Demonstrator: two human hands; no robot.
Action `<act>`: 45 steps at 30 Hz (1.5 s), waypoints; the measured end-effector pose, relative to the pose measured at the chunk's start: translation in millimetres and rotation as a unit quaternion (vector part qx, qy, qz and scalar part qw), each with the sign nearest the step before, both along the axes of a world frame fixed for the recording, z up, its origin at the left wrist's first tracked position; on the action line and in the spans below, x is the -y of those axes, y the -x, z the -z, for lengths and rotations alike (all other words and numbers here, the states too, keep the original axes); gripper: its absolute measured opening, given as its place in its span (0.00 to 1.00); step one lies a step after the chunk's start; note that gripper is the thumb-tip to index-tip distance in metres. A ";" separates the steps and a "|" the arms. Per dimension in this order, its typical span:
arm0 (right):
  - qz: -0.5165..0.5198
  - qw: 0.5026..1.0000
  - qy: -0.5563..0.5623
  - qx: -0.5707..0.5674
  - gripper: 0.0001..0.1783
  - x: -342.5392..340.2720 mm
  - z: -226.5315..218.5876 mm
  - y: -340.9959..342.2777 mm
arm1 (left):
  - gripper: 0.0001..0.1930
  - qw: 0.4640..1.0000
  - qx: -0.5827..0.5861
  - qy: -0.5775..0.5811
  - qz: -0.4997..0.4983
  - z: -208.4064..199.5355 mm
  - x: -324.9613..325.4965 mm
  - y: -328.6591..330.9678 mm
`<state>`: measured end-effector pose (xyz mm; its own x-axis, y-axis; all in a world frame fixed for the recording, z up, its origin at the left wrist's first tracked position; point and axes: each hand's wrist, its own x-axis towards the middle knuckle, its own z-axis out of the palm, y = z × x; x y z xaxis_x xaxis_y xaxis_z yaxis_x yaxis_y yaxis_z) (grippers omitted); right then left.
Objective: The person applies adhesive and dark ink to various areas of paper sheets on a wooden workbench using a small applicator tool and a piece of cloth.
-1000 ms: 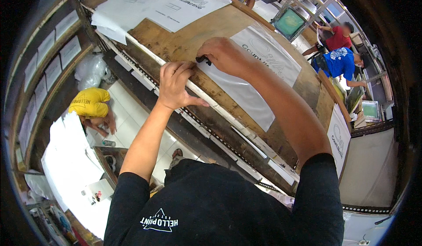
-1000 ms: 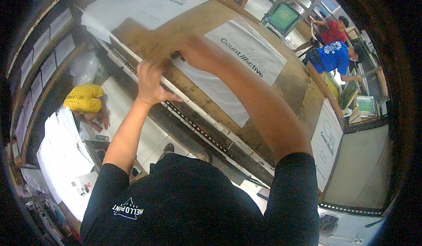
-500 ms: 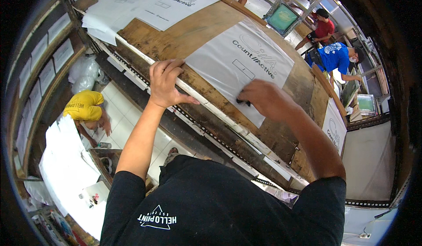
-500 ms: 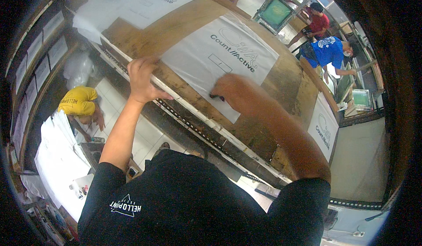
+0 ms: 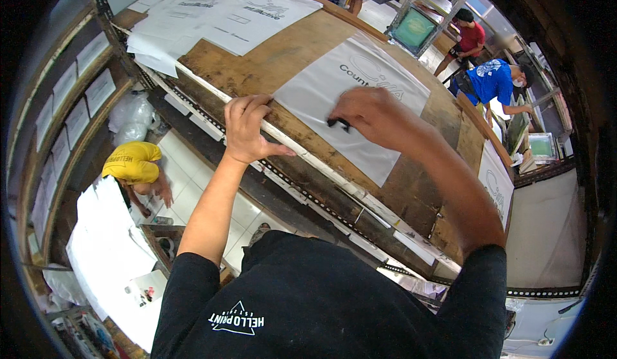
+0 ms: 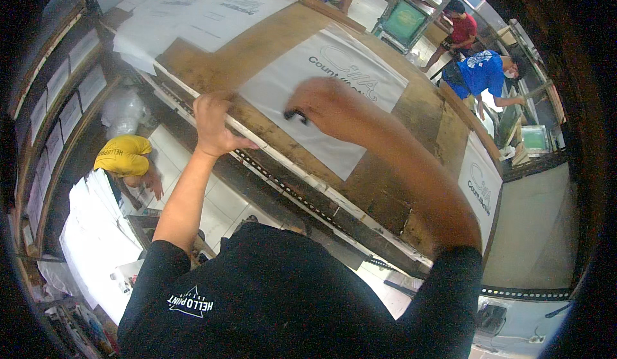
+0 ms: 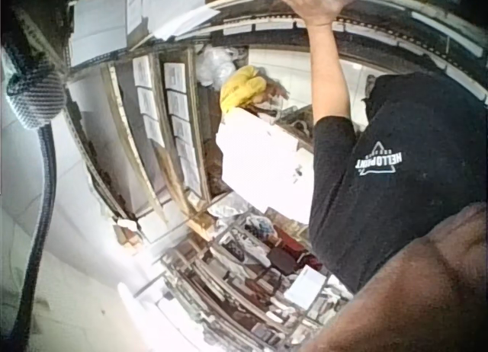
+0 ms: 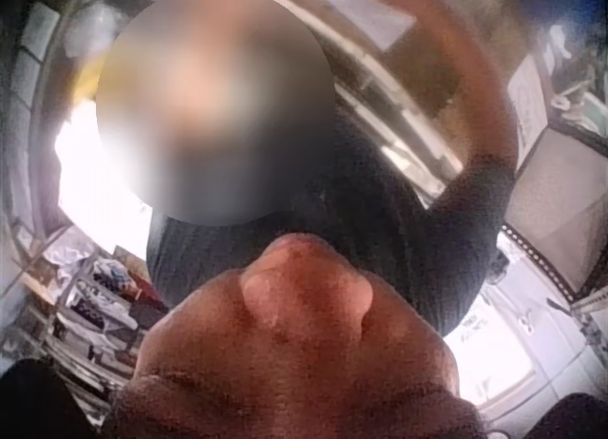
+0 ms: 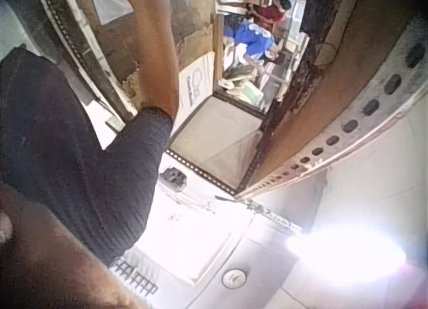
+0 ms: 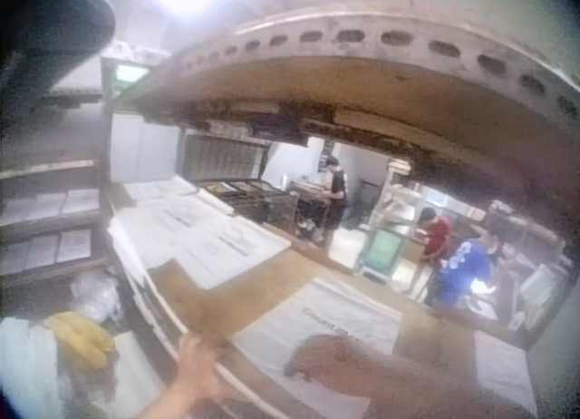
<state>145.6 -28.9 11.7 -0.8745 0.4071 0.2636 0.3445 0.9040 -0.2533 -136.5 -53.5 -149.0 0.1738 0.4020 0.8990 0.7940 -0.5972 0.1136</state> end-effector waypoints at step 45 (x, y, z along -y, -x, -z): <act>0.138 0.935 0.313 0.089 0.10 104.9 -57.3 -136.3 | 0.54 0.999 -0.020 0.011 0.022 7.9 -0.9 4.5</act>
